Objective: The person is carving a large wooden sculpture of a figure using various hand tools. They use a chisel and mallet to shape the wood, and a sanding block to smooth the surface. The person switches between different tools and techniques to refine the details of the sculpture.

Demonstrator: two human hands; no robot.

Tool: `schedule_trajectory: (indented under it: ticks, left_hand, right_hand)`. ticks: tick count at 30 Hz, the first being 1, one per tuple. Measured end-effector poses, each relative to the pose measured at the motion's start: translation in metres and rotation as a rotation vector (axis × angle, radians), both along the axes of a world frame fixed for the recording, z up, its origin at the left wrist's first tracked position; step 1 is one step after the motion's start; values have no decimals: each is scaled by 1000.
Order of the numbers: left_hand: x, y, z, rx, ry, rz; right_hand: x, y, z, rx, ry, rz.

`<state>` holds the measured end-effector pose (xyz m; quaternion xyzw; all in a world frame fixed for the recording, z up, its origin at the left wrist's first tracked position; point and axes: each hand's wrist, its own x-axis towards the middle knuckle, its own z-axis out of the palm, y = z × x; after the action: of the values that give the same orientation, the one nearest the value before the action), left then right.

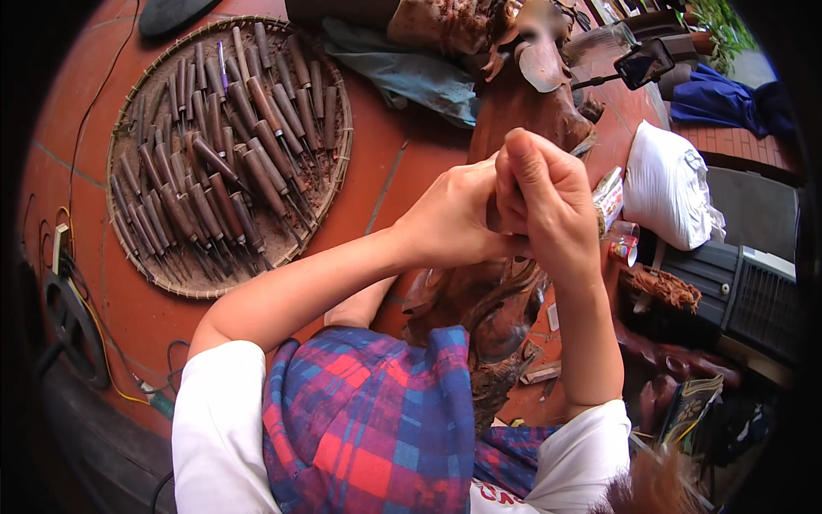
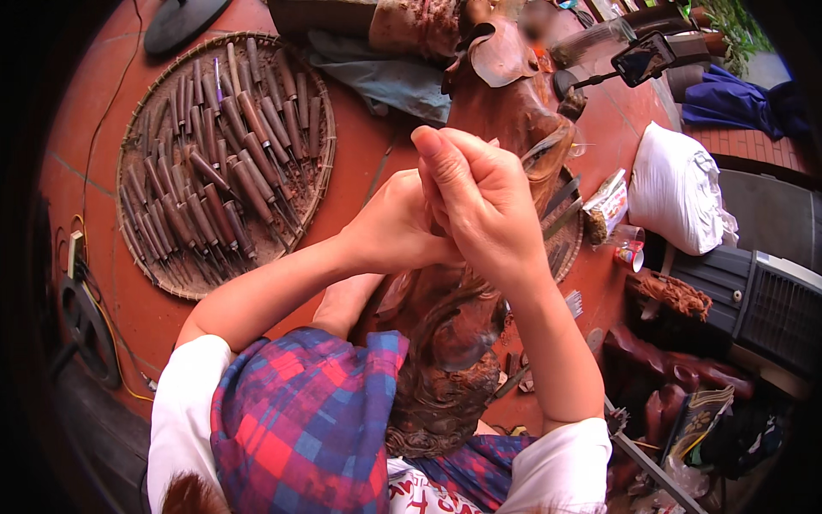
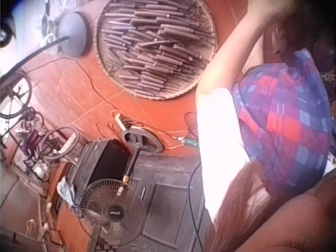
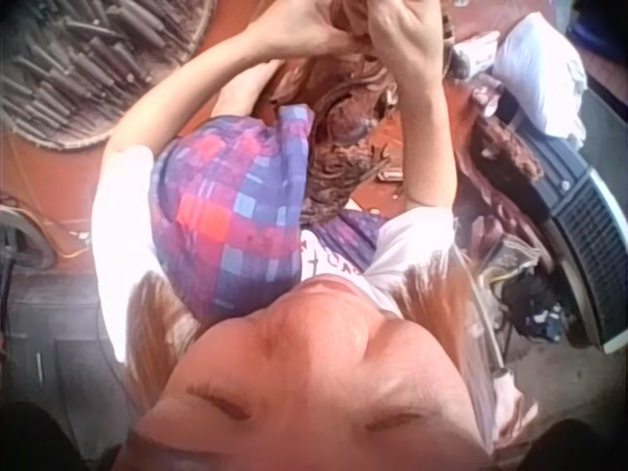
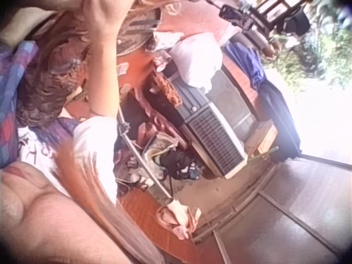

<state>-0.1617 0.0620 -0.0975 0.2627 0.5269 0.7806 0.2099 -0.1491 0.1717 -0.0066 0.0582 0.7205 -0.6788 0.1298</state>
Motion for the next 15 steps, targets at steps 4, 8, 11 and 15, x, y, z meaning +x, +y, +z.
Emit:
schedule_trajectory:
  ticks: [4,8,11,15]
  left_hand:
    - [-19,-2,1,-178,215,42]
    - [-13,-5,2,-167,291,29]
    - [-13,0,-3,-155,329,73]
    - [-24,-4,7,-181,287,20]
  right_hand:
    - [-7,-1,-8,54,157,-85]
    - [2,0,0,46,141,-18]
    - [1,0,-8,133,100,-101]
    - [-5,-4,-3,175,319,-67]
